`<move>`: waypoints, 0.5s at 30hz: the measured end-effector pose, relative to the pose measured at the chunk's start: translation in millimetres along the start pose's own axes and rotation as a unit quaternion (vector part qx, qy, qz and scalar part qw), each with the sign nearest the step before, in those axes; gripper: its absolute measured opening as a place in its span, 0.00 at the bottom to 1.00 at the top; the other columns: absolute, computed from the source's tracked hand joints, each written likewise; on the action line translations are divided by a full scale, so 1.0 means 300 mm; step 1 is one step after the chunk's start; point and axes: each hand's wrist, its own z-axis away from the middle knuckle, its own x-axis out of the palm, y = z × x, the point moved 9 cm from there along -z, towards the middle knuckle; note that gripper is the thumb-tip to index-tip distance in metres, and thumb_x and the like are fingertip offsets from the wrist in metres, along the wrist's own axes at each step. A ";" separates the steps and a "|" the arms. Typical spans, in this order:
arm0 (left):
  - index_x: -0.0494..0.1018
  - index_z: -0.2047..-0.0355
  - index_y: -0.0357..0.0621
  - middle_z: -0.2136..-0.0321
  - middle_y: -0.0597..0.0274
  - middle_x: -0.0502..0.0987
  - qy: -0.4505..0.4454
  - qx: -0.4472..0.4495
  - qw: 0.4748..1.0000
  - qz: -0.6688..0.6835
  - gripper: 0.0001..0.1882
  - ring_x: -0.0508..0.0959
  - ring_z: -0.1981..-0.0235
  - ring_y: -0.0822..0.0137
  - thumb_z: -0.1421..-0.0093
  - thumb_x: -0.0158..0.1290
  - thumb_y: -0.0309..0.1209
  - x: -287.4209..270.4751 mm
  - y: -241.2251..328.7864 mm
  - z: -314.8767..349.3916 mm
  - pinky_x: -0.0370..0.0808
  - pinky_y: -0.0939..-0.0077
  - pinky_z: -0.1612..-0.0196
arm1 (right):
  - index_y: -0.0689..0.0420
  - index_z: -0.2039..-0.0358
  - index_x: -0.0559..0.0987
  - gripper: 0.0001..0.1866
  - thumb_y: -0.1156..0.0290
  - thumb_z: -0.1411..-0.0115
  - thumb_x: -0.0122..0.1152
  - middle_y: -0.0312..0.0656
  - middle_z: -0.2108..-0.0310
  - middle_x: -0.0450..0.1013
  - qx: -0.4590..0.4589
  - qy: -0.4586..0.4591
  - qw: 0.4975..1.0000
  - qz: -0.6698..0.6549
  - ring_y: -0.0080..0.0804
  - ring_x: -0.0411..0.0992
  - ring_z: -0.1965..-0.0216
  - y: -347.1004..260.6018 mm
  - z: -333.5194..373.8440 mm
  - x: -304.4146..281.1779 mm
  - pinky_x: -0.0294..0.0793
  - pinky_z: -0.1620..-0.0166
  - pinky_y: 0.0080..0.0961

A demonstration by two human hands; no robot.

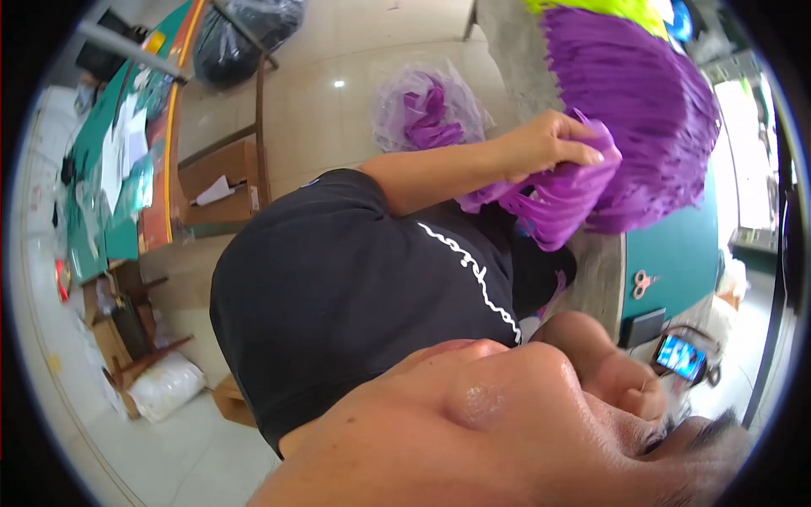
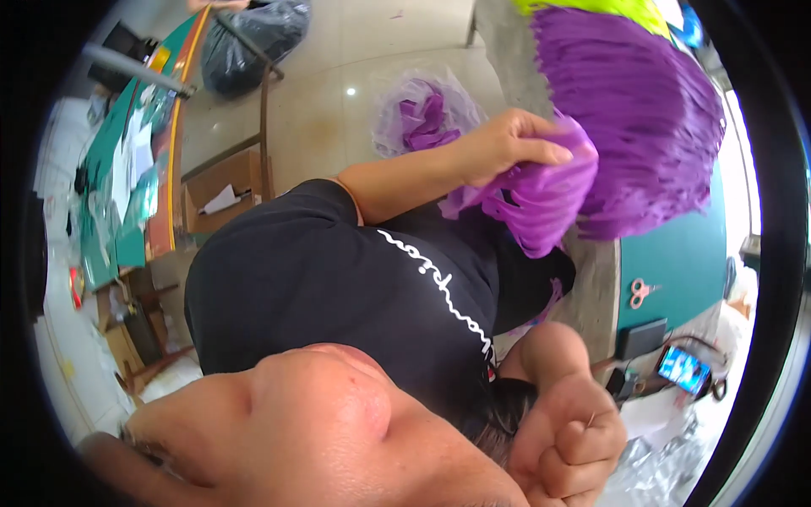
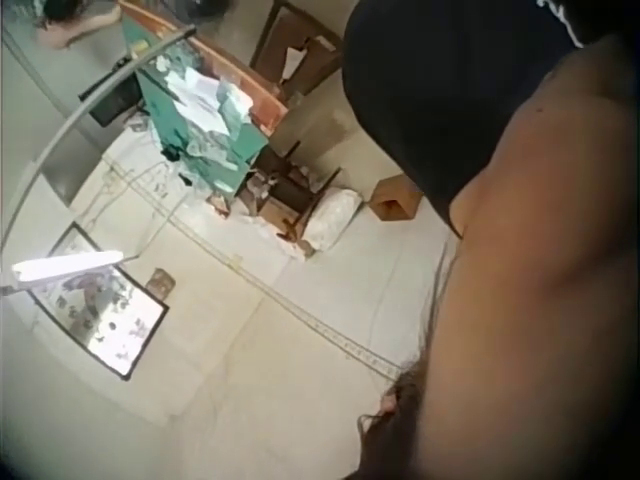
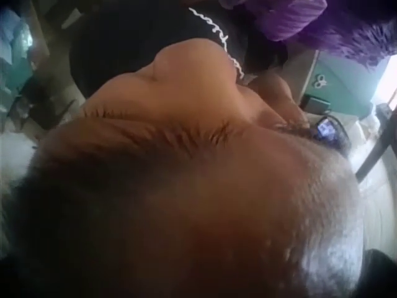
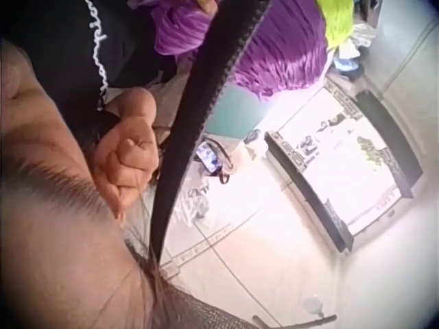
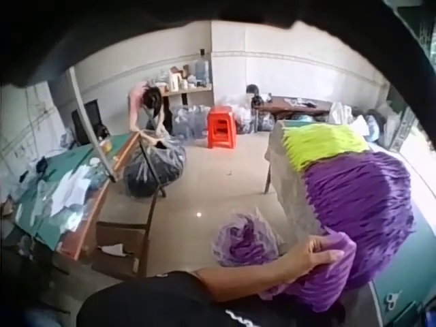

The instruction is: Use a crochet tool to pull purple synthetic hair fibers through a mesh wig base.

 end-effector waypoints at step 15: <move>0.76 0.58 0.39 0.72 0.69 0.77 0.019 0.002 1.000 0.011 0.13 0.73 0.74 0.81 0.42 0.54 0.29 -0.038 -0.013 0.009 0.69 0.86 0.69 | 0.54 0.82 0.57 0.12 0.81 0.45 0.44 0.31 0.84 0.50 -0.194 -0.131 0.908 0.349 0.18 0.50 0.90 -0.196 -0.093 0.068 0.43 0.83 0.18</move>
